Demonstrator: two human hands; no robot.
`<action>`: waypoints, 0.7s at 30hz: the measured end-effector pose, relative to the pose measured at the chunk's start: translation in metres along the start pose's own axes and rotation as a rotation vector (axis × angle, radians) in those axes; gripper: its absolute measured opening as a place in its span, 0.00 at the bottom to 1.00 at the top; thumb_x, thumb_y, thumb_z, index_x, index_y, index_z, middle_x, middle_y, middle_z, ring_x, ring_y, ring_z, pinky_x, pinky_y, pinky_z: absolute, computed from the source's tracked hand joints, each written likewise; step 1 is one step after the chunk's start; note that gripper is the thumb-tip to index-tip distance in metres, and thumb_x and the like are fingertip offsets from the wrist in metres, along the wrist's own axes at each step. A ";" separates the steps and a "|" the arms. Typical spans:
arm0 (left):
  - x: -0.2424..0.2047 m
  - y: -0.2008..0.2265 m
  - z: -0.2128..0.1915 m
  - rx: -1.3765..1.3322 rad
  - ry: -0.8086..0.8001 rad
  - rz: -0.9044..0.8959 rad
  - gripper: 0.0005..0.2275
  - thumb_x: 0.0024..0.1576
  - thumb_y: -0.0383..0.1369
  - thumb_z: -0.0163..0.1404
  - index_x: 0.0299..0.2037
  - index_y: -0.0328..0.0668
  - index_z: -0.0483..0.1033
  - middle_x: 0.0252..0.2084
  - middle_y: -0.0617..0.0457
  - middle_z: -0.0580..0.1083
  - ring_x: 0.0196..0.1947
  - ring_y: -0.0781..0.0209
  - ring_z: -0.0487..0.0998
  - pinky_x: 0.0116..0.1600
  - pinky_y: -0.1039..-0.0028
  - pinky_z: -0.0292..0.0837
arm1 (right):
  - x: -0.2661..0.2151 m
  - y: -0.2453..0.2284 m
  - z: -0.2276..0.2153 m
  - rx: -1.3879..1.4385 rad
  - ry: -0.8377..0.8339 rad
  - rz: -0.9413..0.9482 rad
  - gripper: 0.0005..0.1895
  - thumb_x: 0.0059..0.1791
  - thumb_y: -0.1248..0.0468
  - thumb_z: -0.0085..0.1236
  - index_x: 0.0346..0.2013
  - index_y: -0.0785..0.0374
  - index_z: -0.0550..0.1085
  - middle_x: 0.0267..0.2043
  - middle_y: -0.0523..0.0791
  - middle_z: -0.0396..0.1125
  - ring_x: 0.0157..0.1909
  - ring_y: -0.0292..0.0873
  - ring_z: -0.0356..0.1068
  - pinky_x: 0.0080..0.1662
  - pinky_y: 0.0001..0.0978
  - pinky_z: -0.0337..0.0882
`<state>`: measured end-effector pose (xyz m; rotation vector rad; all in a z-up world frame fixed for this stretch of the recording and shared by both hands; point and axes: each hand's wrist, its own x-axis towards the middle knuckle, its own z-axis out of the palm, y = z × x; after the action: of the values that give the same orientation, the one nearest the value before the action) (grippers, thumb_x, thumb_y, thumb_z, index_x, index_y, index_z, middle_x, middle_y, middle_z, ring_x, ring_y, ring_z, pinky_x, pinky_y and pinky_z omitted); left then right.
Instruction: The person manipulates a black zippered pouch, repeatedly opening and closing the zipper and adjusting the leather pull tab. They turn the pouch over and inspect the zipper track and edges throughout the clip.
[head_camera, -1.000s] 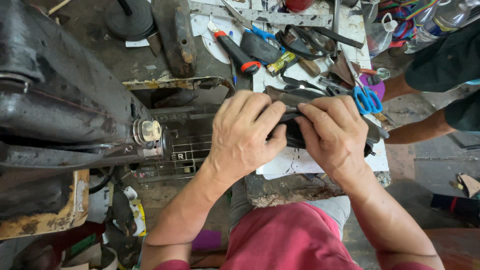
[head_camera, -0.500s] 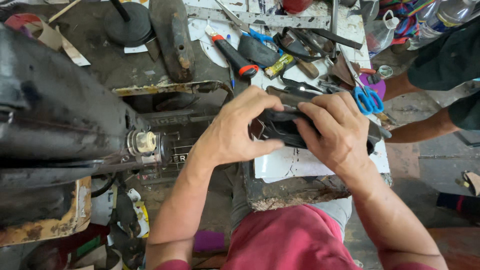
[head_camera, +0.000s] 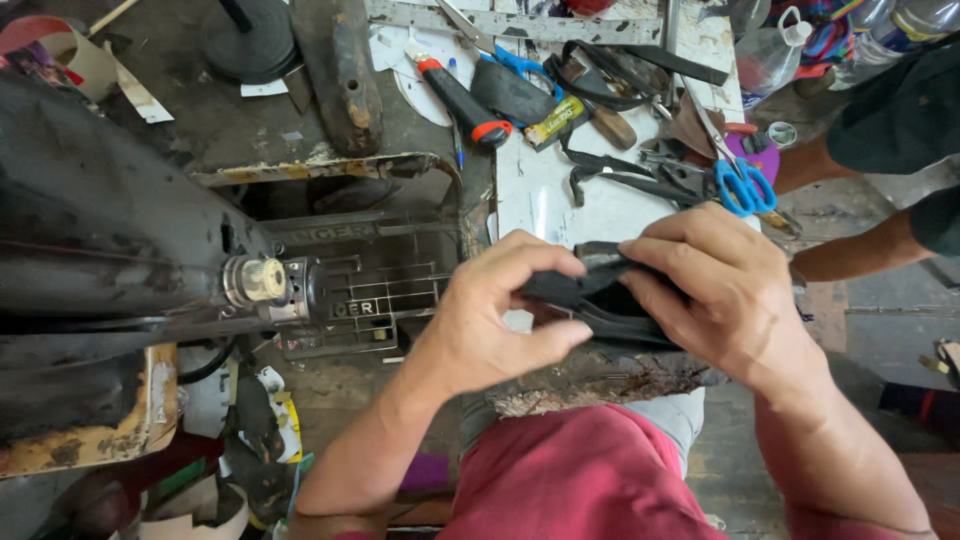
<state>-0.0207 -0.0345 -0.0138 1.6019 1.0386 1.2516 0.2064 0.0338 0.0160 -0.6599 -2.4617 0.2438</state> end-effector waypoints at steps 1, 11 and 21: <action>0.000 -0.012 0.000 0.001 -0.001 0.000 0.16 0.49 0.29 0.61 0.48 0.41 0.76 0.42 0.53 0.73 0.37 0.66 0.76 0.39 0.81 0.82 | -0.001 0.001 0.001 0.000 0.002 0.000 0.07 0.53 0.69 0.60 0.45 0.70 0.76 0.42 0.52 0.70 0.39 0.51 0.70 0.43 0.41 0.68; 0.010 -0.042 0.000 -0.348 0.126 -0.273 0.05 0.58 0.29 0.57 0.43 0.40 0.81 0.37 0.60 0.78 0.35 0.76 0.73 0.44 0.86 0.68 | 0.007 0.009 0.007 -0.002 -0.060 0.063 0.09 0.52 0.65 0.64 0.43 0.67 0.77 0.41 0.50 0.70 0.42 0.50 0.70 0.45 0.39 0.70; 0.011 -0.045 -0.005 -0.317 0.048 -0.292 0.08 0.61 0.31 0.54 0.47 0.41 0.82 0.39 0.61 0.78 0.39 0.76 0.73 0.46 0.87 0.68 | 0.014 0.010 0.012 -0.079 -0.073 0.047 0.07 0.52 0.66 0.64 0.42 0.65 0.76 0.40 0.48 0.69 0.41 0.50 0.69 0.44 0.39 0.69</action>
<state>-0.0290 -0.0091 -0.0523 1.1405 1.0047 1.1899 0.1939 0.0495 0.0097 -0.7558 -2.5383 0.1929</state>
